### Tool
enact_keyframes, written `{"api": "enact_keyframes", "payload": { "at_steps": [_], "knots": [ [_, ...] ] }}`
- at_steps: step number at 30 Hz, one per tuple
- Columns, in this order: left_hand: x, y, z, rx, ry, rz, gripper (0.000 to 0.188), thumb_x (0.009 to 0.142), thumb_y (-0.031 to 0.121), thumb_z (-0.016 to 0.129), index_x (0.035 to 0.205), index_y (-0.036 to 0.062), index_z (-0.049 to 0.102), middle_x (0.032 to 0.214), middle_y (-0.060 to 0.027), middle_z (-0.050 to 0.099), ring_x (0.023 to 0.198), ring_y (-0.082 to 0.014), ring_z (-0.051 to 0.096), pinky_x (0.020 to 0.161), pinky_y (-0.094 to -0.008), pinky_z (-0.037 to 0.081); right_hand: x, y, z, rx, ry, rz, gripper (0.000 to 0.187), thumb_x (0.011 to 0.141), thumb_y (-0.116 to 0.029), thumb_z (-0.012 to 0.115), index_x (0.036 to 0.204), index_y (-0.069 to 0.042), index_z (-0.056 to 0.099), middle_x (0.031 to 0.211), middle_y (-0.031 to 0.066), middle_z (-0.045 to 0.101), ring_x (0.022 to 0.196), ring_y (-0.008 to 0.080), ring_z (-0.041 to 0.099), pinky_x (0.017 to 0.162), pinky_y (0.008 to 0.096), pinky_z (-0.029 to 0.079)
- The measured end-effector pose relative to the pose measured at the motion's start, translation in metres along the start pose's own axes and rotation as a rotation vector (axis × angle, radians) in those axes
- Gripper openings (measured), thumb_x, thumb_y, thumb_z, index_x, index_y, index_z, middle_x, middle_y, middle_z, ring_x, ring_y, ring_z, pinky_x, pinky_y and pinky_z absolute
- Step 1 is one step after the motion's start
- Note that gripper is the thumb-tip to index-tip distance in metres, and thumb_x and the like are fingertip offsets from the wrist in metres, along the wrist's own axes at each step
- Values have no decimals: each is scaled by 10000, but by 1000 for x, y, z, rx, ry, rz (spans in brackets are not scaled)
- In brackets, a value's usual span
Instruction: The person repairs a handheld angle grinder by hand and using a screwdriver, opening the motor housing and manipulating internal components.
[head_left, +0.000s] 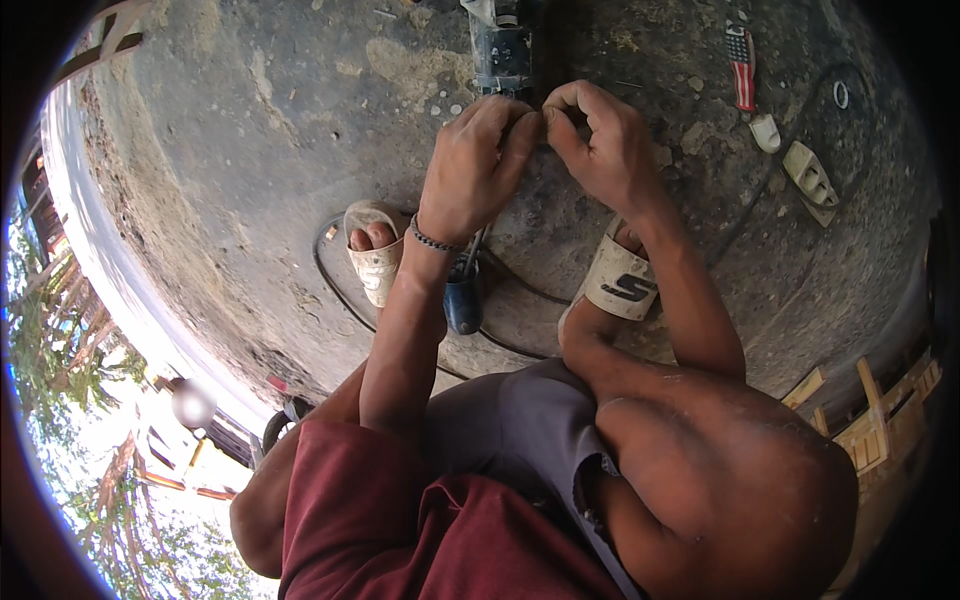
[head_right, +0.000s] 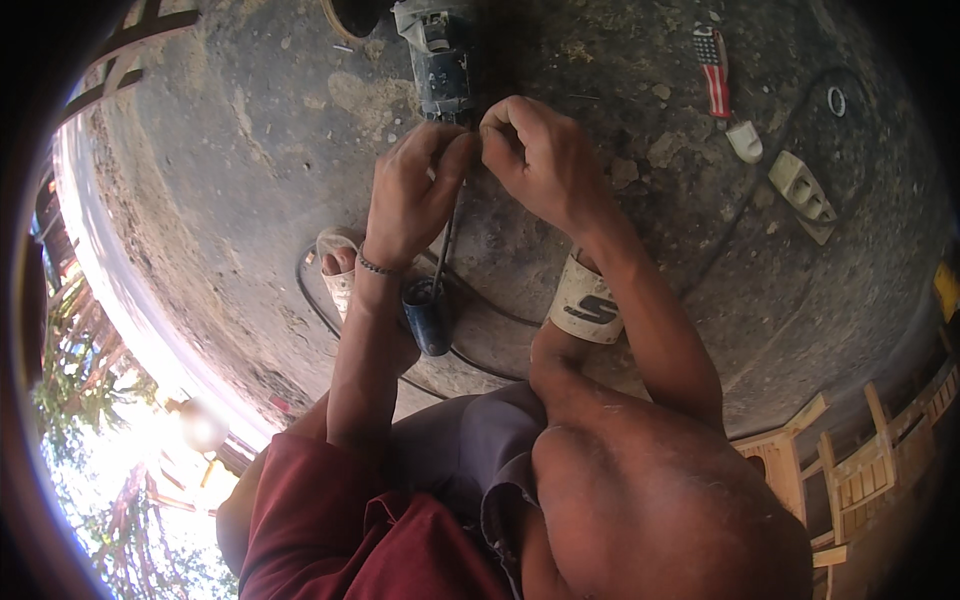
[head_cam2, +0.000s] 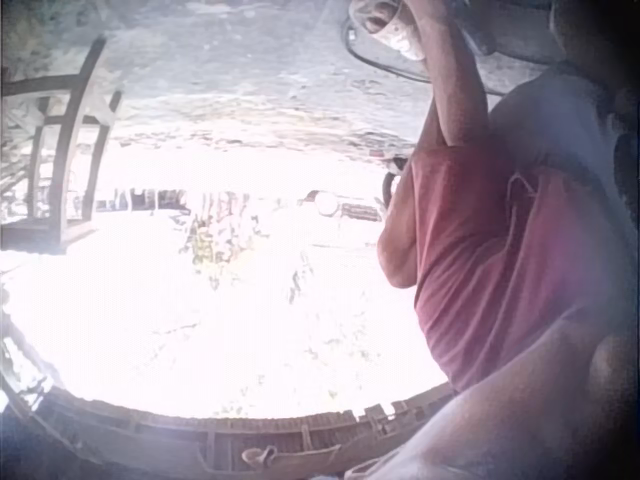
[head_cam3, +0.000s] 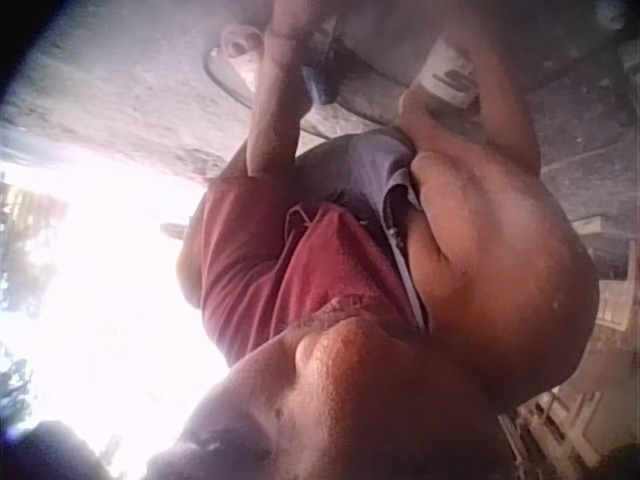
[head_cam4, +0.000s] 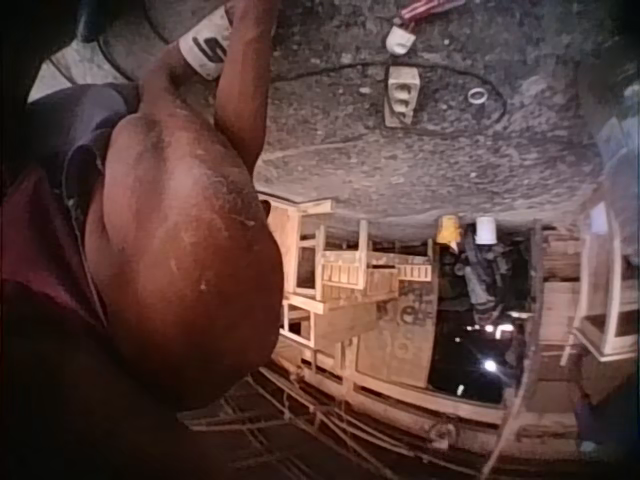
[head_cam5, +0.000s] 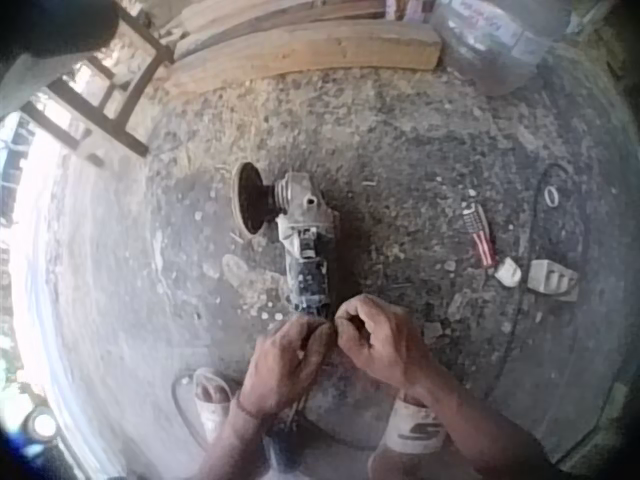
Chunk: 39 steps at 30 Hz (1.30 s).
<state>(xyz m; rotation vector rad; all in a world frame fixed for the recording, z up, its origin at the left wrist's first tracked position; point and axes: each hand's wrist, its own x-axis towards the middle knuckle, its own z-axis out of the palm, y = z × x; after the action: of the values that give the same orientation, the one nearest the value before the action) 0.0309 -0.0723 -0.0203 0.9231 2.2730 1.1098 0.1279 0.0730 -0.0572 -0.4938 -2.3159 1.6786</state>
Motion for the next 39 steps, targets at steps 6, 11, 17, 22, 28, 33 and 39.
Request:
{"api": "enact_keyframes", "payload": {
  "at_steps": [6,11,17,22,28,33,39],
  "knots": [
    [3,3,10,172,106,-42,101,900,106,712,954,20,712,838,-146,692,708,-279,689,640,-356,527,4,15,6,1,15,35,88,924,-91,644,966,-13,638,858,150,692,736,277,702,638,373,537],
    [4,3,13,215,165,-22,91,881,90,729,947,29,716,820,-135,681,683,-273,678,628,-370,527,7,10,7,-10,22,89,97,934,-97,649,973,-8,647,868,162,700,748,286,711,646,373,539],
    [2,-1,19,298,191,32,124,866,92,749,974,51,704,797,-118,646,671,-288,661,613,-389,522,7,16,13,30,69,110,103,937,-101,650,972,-4,655,882,169,709,760,293,719,658,374,548],
    [1,-2,21,354,195,78,153,847,86,760,985,71,695,815,-103,641,683,-287,663,611,-387,529,7,17,15,9,90,104,109,936,-110,654,967,-6,660,892,171,717,782,305,727,668,374,557],
    [1,-2,23,401,212,107,173,825,76,766,980,86,689,815,-83,635,685,-278,664,607,-379,537,8,14,16,-2,100,129,116,937,-124,657,961,-11,662,880,167,720,779,302,729,665,373,558],
    [1,-3,23,413,237,129,185,823,76,769,989,95,690,817,-80,632,678,-279,663,601,-380,535,8,16,18,-11,107,132,120,933,-129,663,957,-11,664,863,166,722,760,294,730,649,369,557],
    [2,-5,21,424,215,153,197,814,78,774,991,98,689,814,-72,627,672,-275,657,606,-378,534,8,16,17,-10,109,120,114,927,-119,668,952,-8,666,844,168,723,736,286,733,630,362,557]
  ]
}}
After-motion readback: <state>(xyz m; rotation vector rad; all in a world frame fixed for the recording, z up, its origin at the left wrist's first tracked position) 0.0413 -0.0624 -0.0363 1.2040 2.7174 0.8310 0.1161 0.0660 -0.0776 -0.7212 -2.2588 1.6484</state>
